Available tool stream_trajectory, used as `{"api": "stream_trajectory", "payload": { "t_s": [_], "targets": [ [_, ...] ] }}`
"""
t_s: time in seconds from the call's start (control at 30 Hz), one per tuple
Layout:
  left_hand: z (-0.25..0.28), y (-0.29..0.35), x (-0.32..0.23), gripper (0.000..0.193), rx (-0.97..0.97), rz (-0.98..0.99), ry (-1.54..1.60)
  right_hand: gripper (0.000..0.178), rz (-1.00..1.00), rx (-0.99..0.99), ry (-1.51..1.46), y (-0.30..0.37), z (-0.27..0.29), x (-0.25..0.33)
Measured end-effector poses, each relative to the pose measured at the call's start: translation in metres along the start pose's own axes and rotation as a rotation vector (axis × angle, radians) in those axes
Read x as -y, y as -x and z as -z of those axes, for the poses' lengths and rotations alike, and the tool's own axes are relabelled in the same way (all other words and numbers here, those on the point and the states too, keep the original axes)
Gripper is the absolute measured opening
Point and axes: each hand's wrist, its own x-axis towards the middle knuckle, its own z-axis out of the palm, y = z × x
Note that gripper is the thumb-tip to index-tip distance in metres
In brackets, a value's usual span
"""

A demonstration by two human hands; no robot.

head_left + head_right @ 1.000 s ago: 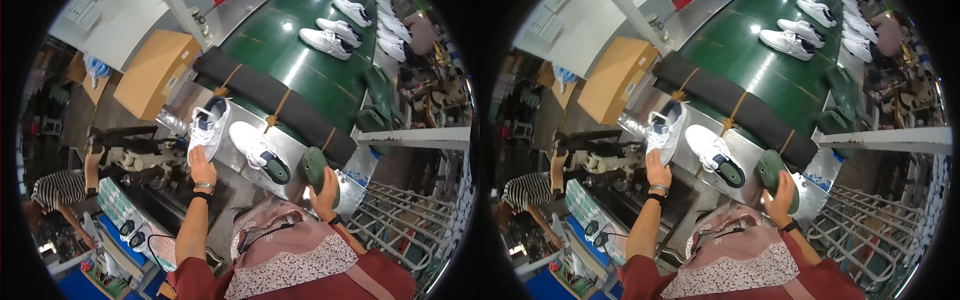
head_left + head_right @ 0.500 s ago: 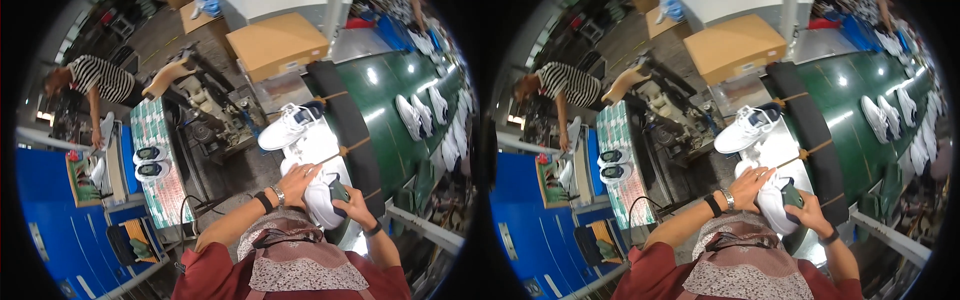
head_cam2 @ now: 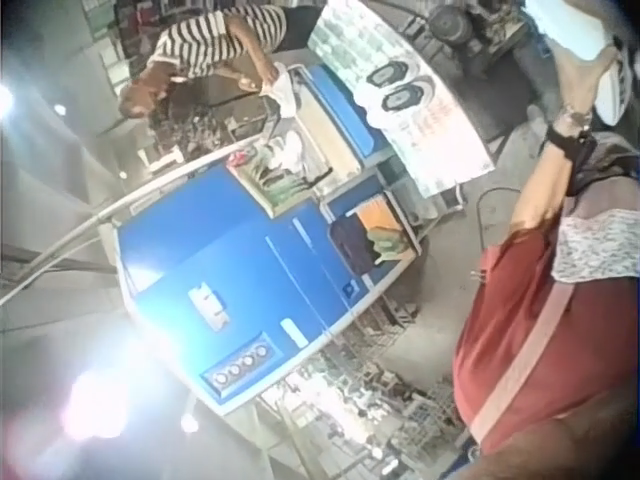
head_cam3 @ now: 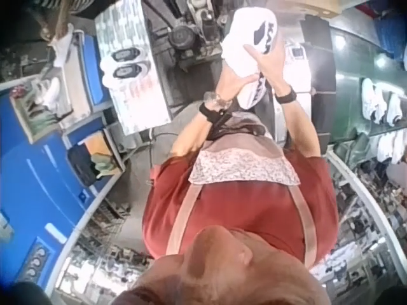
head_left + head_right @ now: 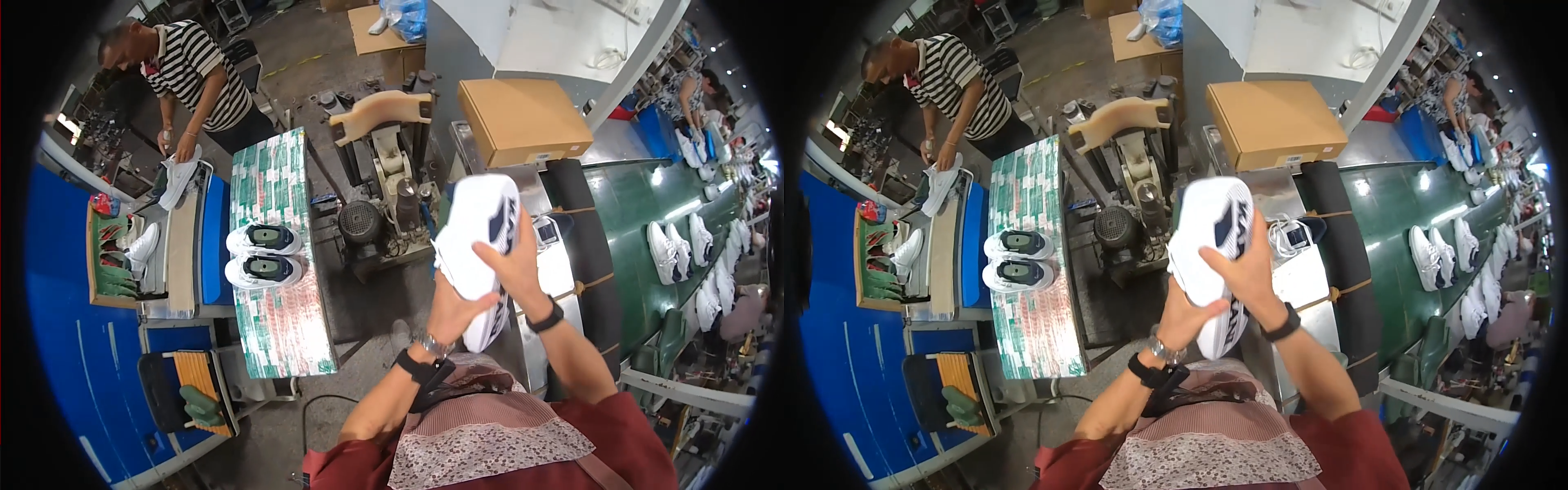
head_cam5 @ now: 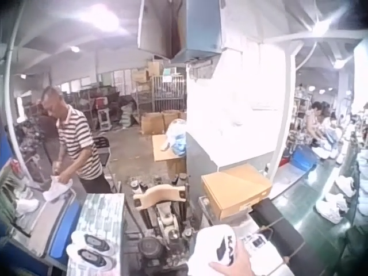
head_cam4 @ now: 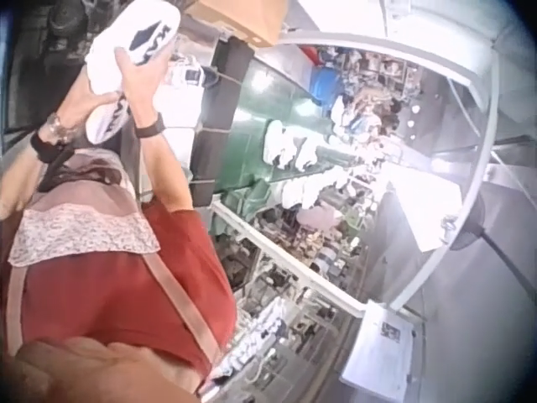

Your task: Assembling and organizing footwear and shoe lasts in a manufacturing facility.

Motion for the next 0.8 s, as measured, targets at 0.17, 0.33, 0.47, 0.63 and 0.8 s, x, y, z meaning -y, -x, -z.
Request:
{"api": "stream_trajectory", "payload": {
  "t_s": [0.17, 0.33, 0.47, 0.63, 0.8],
  "targets": [
    [0.035, -0.061, -0.018, 0.058, -0.047, 0.011, 0.301, 0.077, -0.02, 0.005, 0.293, -0.076, -0.053, 0.031],
    [0.064, -0.075, -0.012, 0.057, -0.099, 0.095, 0.449, 0.083, -0.066, 0.143, 0.613, -0.106, -0.09, 0.046],
    [0.068, -0.085, -0.022, 0.057, -0.155, 0.322, 0.719, 0.089, -0.035, 0.202, 0.87, -0.133, -0.111, 0.073],
    [0.079, -0.087, -0.027, 0.053, -0.255, 0.529, 0.531, 0.092, -0.023, 0.343, 0.853, -0.144, -0.12, 0.04],
    [0.049, -0.029, 0.001, 0.064, -0.227, 0.159, 0.508, 0.073, 0.064, 0.401, 0.491, -0.077, -0.096, 0.046]
  ]
}}
